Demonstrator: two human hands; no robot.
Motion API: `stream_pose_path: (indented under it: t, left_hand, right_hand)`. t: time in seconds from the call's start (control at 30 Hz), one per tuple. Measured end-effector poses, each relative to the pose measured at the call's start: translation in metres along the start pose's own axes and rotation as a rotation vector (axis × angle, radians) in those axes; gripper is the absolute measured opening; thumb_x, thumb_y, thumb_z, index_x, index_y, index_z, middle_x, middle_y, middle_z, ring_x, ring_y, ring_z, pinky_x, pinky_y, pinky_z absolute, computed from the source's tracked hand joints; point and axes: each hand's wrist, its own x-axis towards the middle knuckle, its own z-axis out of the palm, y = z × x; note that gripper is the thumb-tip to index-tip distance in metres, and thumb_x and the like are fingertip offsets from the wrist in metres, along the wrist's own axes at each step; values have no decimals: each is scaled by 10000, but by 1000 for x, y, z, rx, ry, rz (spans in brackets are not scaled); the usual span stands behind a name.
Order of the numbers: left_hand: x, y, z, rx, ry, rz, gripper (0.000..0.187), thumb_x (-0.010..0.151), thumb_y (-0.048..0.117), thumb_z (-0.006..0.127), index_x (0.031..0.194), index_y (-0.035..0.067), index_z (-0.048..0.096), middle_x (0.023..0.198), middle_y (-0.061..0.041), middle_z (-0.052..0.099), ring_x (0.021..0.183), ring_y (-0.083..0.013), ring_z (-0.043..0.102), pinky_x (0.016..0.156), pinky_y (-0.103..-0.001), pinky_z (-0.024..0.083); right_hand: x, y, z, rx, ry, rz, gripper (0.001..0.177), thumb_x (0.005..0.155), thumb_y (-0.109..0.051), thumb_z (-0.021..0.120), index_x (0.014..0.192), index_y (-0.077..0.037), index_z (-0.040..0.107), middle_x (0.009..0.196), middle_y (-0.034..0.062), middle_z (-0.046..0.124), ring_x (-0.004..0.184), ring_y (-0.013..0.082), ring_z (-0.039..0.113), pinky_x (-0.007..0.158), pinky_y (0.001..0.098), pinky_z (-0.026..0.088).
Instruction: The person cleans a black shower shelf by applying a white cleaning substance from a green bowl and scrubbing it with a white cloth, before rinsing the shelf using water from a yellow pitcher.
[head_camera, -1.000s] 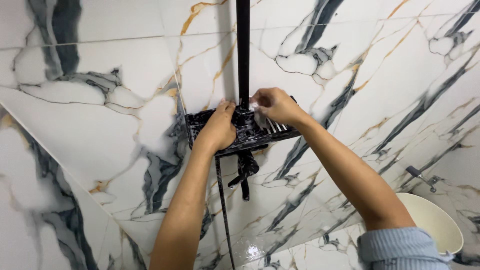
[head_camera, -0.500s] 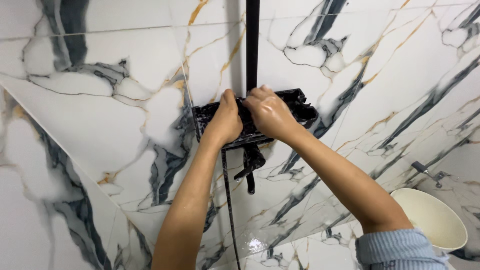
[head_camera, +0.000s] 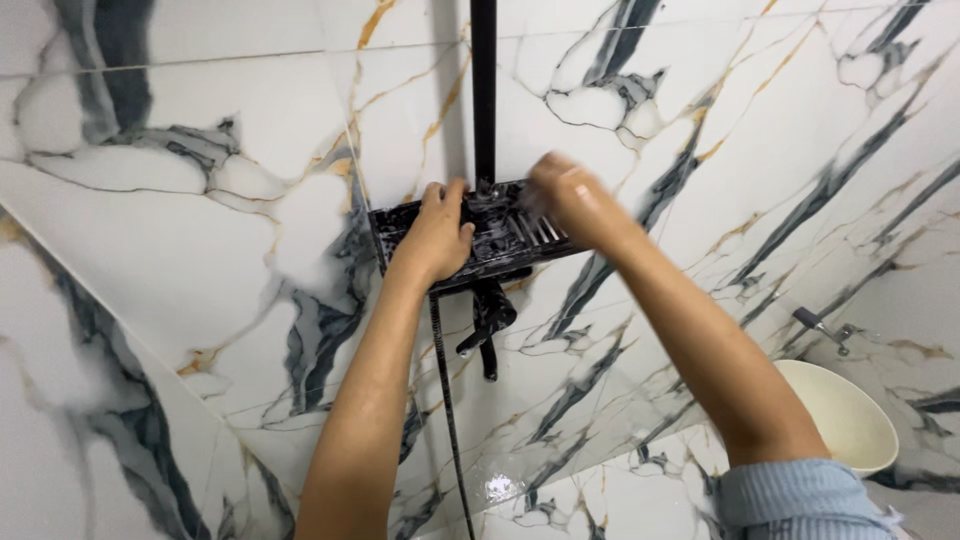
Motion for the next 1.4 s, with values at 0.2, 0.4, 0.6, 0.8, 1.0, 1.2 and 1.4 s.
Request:
stream_pose_path:
  t: [0.2, 0.4, 0.6, 0.8, 1.0, 1.2, 1.4]
  left_hand:
    - [0, 17, -3, 18, -21, -64, 565, 913, 131, 661, 1397, 11, 394, 1462, -302, 367, 1281, -491, 494, 1058, -470, 457]
    - [-1, 4, -5, -5, -15, -24, 442, 934, 121, 628, 1312, -47, 473, 1493, -263, 376, 1282, -460, 510, 1079, -445, 441]
    - [1, -1, -5, 12, -6, -17, 467, 928, 117, 632, 1320, -73, 464, 1470, -272, 386, 1243, -465, 530, 1059, -447, 452]
    - [3, -9, 0, 32, -12, 25, 482, 915, 123, 651, 1312, -83, 471, 1439, -286, 404, 1237, -473, 529, 1063, -447, 450]
    - [6, -14, 6, 40, -13, 41, 498, 917, 128, 655, 1312, -102, 457, 1447, -308, 372, 1248, -486, 505, 1069, -446, 434]
    - [4, -10, 6, 78, 4, 16, 485, 916, 143, 651, 1313, -64, 467, 1452, -262, 395, 1289, -457, 495, 1053, -465, 448]
    - [3, -1, 2, 89, -32, -47, 505, 920, 158, 644, 1349, -31, 458, 1504, -248, 366, 1298, -449, 493, 1064, -472, 443]
  right_hand:
    - [26, 34, -12, -696, -97, -469, 204, 840, -205, 724, 952, -34, 714, 1058, 166, 664, 924, 352, 665, 811, 452, 558]
    - [32, 23, -7, -1514, -230, -319, 170, 932, -173, 633, 884, -137, 792, 1016, 33, 761, 1180, 211, 653, 1089, 385, 493]
    - [25, -19, -19, -1393, -385, -260, 184, 856, -189, 645, 962, -223, 792, 1018, 40, 740, 1156, 239, 621, 1061, 444, 439]
    - [-18, -33, -48, -1275, -523, -133, 350, 855, -101, 596, 1010, -337, 803, 1040, -51, 782, 1173, 194, 612, 1053, 423, 450]
    - [-21, -12, -48, -1245, -463, 35, 540, 858, 41, 547, 1215, -312, 745, 1084, 102, 741, 1031, 293, 704, 907, 435, 565]
    - [-12, 13, -78, -581, -18, 36, 316, 875, 14, 606, 1150, -67, 740, 1012, 134, 757, 932, 297, 751, 852, 439, 595]
    - [8, 28, -31, -1034, -61, -483, 344, 823, -362, 750, 1043, -100, 780, 1134, 66, 729, 1077, 315, 608, 926, 442, 489]
